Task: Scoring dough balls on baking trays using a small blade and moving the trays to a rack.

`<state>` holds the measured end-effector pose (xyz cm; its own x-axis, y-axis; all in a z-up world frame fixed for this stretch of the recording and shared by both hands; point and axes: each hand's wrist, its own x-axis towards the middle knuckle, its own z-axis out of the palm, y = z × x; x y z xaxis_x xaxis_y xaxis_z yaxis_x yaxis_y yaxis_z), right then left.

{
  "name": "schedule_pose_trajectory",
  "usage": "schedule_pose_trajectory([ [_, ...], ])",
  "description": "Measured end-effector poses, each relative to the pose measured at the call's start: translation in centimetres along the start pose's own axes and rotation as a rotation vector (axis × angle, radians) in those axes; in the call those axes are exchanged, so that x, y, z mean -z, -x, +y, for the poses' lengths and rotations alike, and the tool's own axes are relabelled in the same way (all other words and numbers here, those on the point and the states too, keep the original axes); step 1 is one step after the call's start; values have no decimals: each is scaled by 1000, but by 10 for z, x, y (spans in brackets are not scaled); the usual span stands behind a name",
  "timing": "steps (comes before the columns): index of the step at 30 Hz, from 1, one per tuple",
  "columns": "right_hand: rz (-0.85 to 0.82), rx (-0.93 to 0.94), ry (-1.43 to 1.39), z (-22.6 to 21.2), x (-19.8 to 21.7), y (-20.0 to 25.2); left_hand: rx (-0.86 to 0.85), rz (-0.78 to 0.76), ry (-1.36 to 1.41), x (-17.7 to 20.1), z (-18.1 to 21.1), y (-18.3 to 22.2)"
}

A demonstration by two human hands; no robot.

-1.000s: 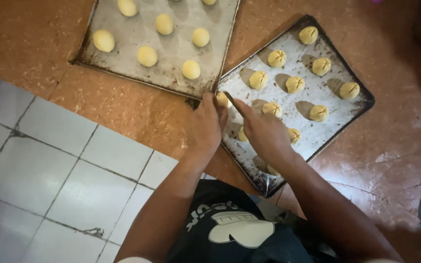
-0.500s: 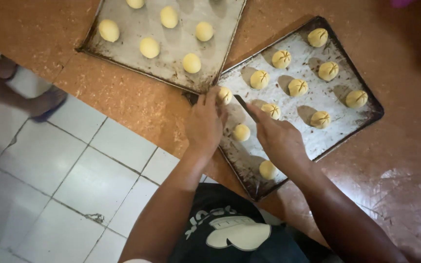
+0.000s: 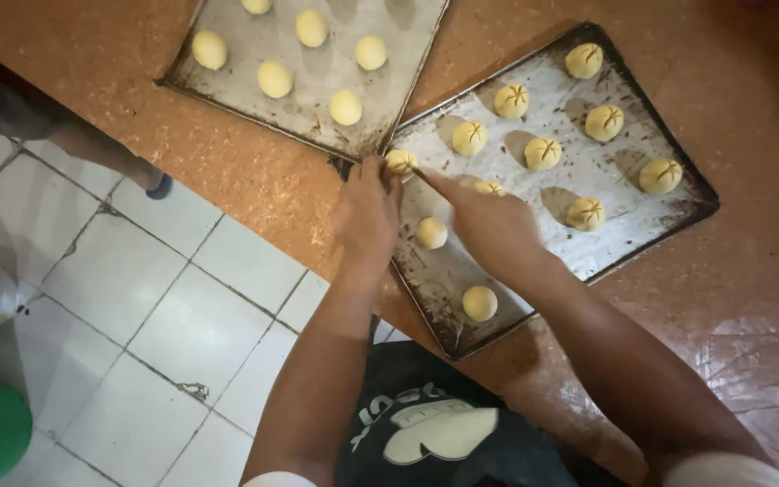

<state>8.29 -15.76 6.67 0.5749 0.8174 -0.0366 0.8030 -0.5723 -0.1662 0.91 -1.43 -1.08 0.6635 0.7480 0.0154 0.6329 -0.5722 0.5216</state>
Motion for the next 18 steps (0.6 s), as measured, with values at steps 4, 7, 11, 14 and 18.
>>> schedule_pose_trajectory([
  [4, -128, -71, 117, 9, 57, 72, 95, -168, 93, 26, 5, 3],
  [7, 15, -16, 93, 7, 47, 102, -57, -109, 153, 62, 18, 47],
  [11, 201, 53, 45, 9, 16, 122, -199, -136, 52, 49, 10, 93],
  [14, 63, 21, 5, 8, 2, 117, -217, -92, -39, 31, 10, 102],
  [18, -40, 24, -48, 1, 9, 108, -161, -151, -90, 12, 8, 99],
])
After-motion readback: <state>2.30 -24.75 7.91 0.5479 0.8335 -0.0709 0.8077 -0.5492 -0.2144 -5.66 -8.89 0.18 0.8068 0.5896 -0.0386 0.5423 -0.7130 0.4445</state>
